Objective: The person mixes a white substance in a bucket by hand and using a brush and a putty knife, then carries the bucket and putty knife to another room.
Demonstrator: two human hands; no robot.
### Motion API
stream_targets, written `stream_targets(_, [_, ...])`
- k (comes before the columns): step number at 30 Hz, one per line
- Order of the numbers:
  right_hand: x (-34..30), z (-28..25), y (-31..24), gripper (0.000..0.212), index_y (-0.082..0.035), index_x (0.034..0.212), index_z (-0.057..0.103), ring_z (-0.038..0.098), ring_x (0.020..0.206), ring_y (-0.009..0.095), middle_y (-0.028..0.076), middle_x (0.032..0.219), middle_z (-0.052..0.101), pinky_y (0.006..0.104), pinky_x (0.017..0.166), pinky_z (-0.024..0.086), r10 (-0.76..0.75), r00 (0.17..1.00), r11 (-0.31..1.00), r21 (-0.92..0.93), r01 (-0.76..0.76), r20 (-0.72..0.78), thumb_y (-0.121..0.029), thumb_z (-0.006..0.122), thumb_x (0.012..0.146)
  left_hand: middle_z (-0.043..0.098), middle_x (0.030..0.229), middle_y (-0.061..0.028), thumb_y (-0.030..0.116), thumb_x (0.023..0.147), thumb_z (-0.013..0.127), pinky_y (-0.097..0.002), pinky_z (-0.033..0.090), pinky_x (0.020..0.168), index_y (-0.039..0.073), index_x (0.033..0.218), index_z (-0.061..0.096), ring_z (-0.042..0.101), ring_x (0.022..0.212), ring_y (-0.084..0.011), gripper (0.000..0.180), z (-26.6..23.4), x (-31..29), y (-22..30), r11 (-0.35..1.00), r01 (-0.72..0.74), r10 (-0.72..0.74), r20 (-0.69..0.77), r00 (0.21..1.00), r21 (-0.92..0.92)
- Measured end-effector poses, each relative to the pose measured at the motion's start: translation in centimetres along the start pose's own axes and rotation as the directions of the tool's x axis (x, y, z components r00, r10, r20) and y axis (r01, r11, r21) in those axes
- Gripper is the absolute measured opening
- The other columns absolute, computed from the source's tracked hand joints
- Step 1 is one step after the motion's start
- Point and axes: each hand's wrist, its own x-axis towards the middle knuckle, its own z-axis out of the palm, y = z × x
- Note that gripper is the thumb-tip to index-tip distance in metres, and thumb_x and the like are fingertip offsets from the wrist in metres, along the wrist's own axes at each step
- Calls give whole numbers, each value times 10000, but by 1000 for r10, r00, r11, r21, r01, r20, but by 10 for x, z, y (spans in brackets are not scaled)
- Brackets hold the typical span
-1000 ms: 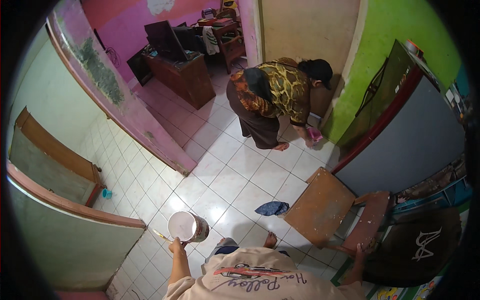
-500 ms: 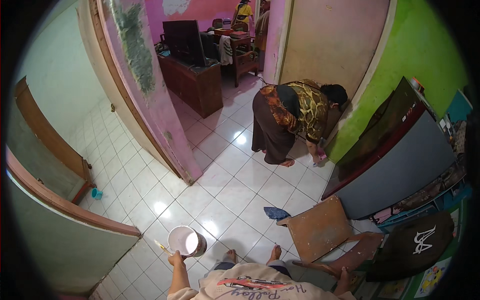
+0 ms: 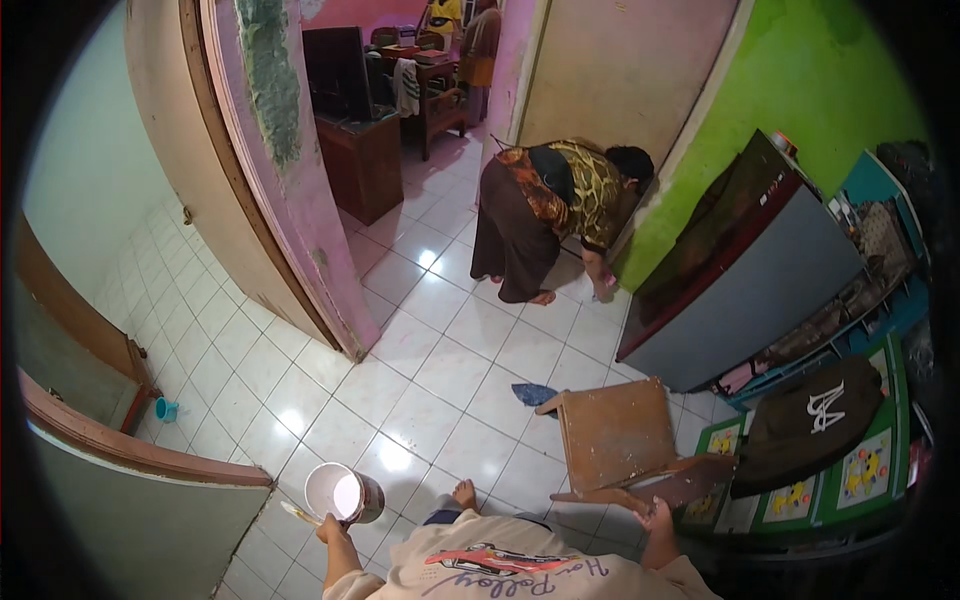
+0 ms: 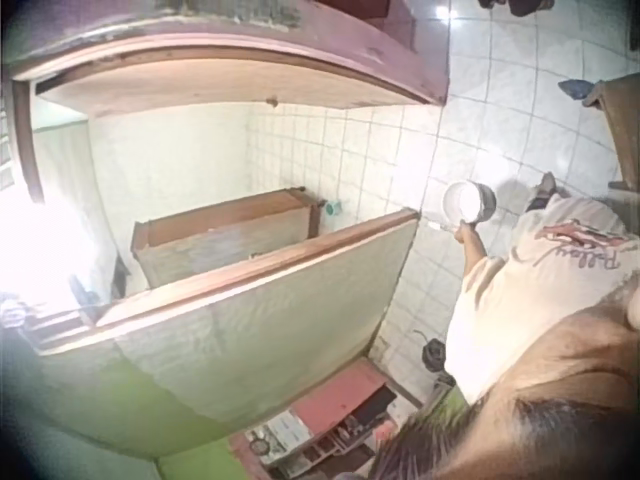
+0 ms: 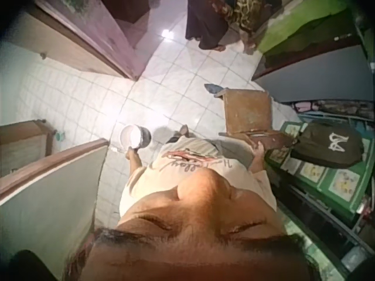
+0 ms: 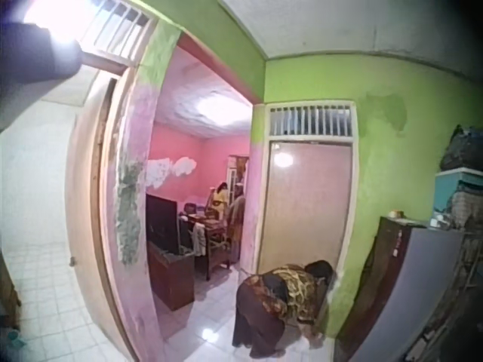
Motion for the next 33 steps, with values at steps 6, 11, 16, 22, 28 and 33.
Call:
stream_targets(6, [-9,28,49,496,-124,1365,460,429,1322,314,102,1446,413,592,1001,448,-23,997,998,56,19,76,-305,561,914,582,1178,-280,14,796,655,-484,636,647,-155,1236,470,685,884,-395,507,-15,43,55,997,-75,73,44,996,26])
stream_targets(11, [-38,54,83,582,-157,1489,365,339,1398,306,42,1568,282,573,1066,402,-6,999,998,70,4,38,-384,449,959,589,1157,-261,23,819,653,-454,646,654,-122,1251,478,686,870,-361,488,-25,45,104,978,-181,164,156,974,107])
stream_targets(16, [-95,119,135,382,-134,1303,513,531,1206,332,138,1309,525,540,993,488,46,995,983,183,-30,-87,-287,517,953,579,1163,-267,35,863,628,-458,653,677,-144,1257,445,686,889,-358,469,-37,65,158,957,-244,200,253,947,154])
stream_targets(22, [-142,145,193,303,-106,1196,551,584,1103,333,132,1117,613,540,950,520,70,991,974,222,-43,-117,-263,570,938,551,1209,-272,33,864,631,-479,651,711,-155,1273,409,680,915,-371,502,-8,113,178,968,-209,158,308,938,139])
stream_targets(28, [-209,210,266,292,-90,1191,558,596,1096,322,113,1147,613,537,959,526,110,972,946,323,-38,-206,-234,587,938,589,1123,-239,21,851,639,-462,645,639,-114,1292,415,689,837,-338,513,27,173,220,956,-217,126,393,911,196])
stream_targets(33, [-264,290,325,300,-79,1191,558,608,1096,332,119,1203,612,541,949,534,119,970,948,313,-48,-211,-248,592,946,615,1065,-214,15,840,636,-447,638,642,-116,1243,453,694,803,-328,462,60,235,274,961,-147,44,393,918,236])
